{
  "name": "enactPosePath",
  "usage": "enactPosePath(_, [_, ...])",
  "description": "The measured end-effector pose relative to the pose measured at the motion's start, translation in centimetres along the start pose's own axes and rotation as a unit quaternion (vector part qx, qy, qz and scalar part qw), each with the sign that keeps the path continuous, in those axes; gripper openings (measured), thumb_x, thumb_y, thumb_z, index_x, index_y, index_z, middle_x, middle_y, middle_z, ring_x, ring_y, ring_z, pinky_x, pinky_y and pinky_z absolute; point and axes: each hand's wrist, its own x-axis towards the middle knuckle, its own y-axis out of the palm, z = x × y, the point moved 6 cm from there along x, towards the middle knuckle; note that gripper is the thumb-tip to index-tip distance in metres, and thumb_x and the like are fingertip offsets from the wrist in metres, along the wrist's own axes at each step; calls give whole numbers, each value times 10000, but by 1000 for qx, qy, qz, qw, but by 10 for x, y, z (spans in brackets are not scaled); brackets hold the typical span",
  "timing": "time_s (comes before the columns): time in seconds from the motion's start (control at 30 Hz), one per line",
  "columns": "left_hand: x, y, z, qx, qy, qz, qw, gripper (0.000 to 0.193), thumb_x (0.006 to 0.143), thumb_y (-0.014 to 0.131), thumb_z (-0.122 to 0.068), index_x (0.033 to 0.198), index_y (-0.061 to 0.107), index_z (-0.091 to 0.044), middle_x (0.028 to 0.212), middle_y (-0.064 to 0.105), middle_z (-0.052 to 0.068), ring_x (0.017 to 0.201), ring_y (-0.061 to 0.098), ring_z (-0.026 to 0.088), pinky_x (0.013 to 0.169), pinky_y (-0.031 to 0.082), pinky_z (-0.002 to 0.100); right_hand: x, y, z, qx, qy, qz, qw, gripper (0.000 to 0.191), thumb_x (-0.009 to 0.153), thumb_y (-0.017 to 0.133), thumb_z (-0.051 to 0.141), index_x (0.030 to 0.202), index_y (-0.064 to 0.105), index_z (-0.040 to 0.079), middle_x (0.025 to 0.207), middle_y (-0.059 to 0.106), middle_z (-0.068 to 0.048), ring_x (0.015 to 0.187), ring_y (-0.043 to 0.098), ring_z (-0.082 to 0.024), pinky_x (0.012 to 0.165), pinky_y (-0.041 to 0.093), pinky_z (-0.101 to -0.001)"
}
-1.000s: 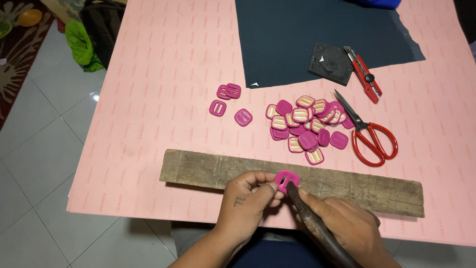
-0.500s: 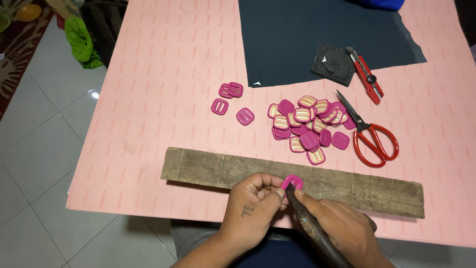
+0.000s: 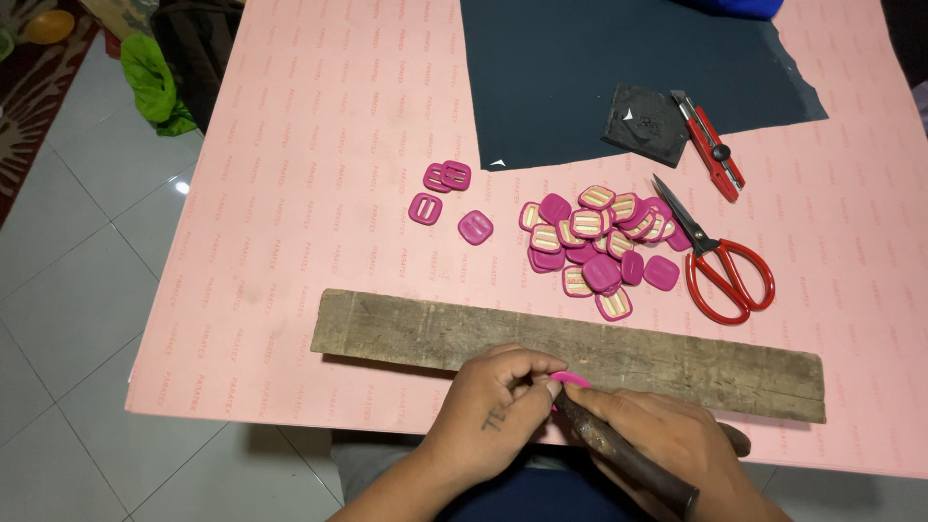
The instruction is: The person uses a hammer and chisel to carve rectangular slots into small pink foam pieces placed on a wooden block. They then use scissors and a utility knife to trim and refine the edges of the pieces. Finished pieces are set aside on the table.
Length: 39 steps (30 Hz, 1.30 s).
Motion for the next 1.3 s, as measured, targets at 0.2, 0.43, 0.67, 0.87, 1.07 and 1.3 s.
enactPosePath(0.2, [2, -8, -7, 76, 31, -73, 994, 192, 882, 648, -98, 1005, 745, 13, 874, 688, 82, 759, 654, 146, 664, 530, 277, -10, 5, -4, -91, 35, -25, 995, 464, 852, 791, 253, 1306, 754, 162, 827, 724, -30, 779, 752, -204, 734, 595, -340])
enactPosePath(0.43, [3, -5, -12, 17, 5, -33, 999, 246, 836, 646, -94, 1041, 727, 16, 829, 644, 104, 707, 641, 193, 627, 521, 290, 0, -11, 5, 40, 16, -62, 997, 441, 799, 796, 147, 1214, 696, 35, 993, 787, -93, 883, 789, -218, 748, 617, -313])
enactPosePath(0.67, [0, -4, -27, 103, 80, -30, 991, 217, 852, 621, -71, 1017, 754, -22, 896, 681, 99, 803, 684, 222, 704, 556, 333, 8, -15, 7, 48, 11, -52, 997, 440, 783, 802, 144, 1189, 696, 10, 1023, 784, -119, 890, 789, -243, 738, 619, -318])
enactPosePath(0.87, [-2, 6, 0, -109, -96, 5, 989, 223, 867, 573, -50, 1042, 702, -3, 874, 704, 91, 789, 691, 200, 711, 579, 353, -1, -3, 14, -89, -36, -100, 990, 424, 770, 801, 185, 1178, 718, 105, 812, 697, -52, 752, 720, -212, 682, 570, -349])
enactPosePath(1.07, [-6, 6, 4, -57, -59, -11, 997, 276, 863, 603, -72, 1099, 715, 20, 876, 659, 78, 767, 644, 152, 695, 550, 305, -14, 10, 2, -125, -45, -74, 988, 434, 747, 788, 201, 1173, 735, 139, 695, 650, -19, 644, 673, -192, 638, 540, -351])
enactPosePath(1.3, [-1, -1, -1, 6, -1, -24, 1000, 294, 860, 604, -86, 1115, 726, -6, 908, 650, 57, 784, 614, 140, 702, 511, 274, -19, 0, -12, -11, 86, -23, 996, 434, 735, 829, 178, 1155, 747, 106, 764, 752, -59, 681, 748, -213, 592, 576, -328])
